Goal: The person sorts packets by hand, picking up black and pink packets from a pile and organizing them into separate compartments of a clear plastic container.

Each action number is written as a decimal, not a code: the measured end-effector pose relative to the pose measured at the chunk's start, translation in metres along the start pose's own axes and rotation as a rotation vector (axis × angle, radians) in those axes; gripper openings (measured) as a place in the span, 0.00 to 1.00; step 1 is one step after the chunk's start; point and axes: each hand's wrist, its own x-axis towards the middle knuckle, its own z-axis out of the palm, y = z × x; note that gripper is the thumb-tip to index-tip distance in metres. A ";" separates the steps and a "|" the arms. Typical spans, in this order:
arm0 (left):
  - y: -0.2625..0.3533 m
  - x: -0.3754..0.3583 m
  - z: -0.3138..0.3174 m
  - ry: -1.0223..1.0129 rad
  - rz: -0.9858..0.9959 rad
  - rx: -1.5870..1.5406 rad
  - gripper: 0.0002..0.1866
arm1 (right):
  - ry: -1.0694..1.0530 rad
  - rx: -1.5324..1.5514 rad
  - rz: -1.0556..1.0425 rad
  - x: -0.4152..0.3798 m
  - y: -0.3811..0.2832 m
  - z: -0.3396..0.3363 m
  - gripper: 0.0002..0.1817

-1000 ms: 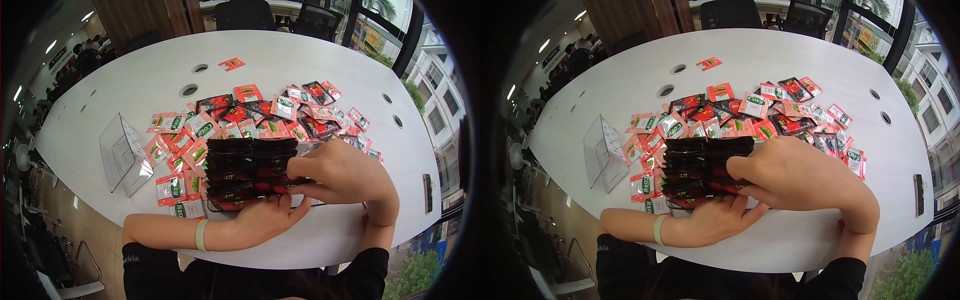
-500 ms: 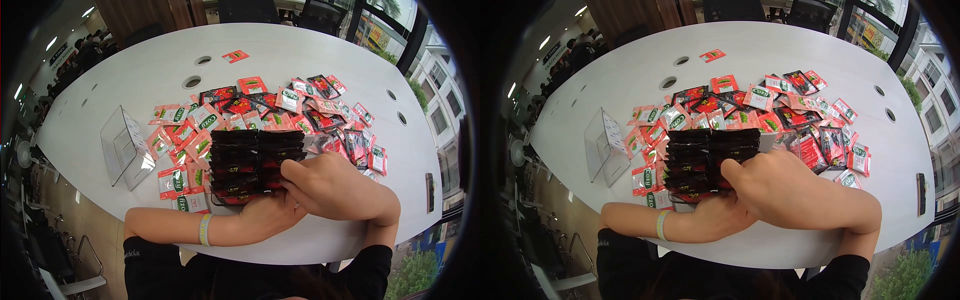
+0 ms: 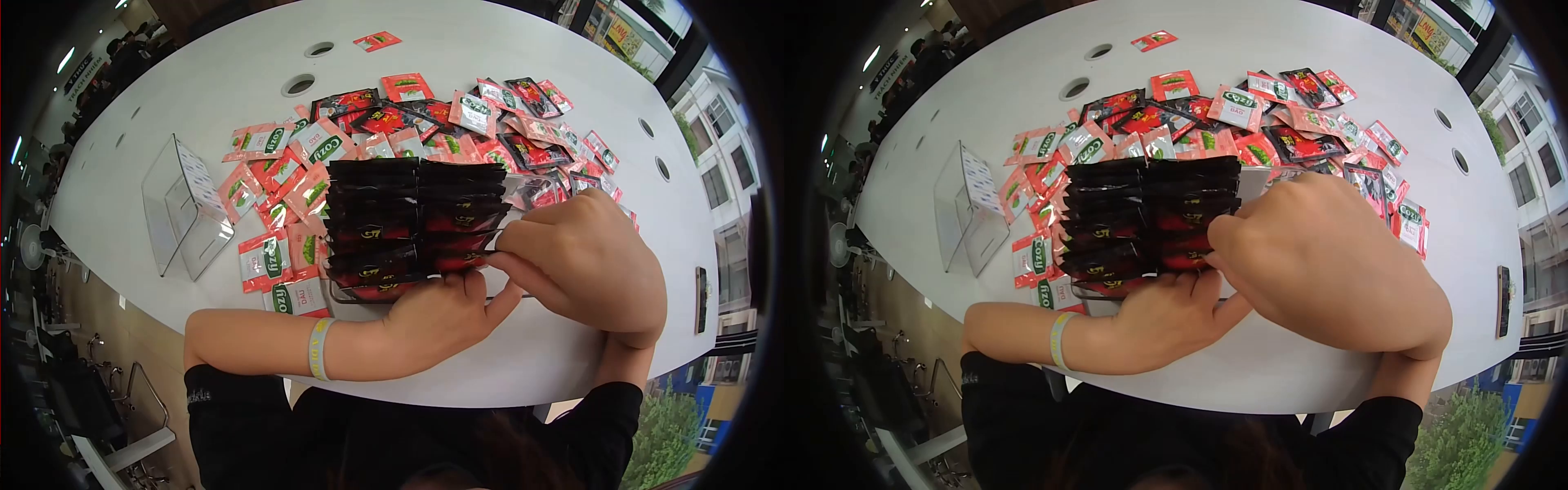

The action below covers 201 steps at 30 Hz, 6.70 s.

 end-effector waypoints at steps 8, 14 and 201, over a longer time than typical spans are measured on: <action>0.000 -0.001 0.005 0.051 0.007 0.044 0.20 | 0.049 -0.041 -0.071 0.004 -0.001 0.006 0.09; 0.007 -0.002 0.002 0.013 -0.070 0.103 0.13 | 0.053 -0.004 -0.110 0.006 -0.004 0.008 0.09; -0.014 0.001 0.004 0.085 0.019 0.173 0.28 | 0.395 0.049 0.620 0.017 0.272 0.091 0.30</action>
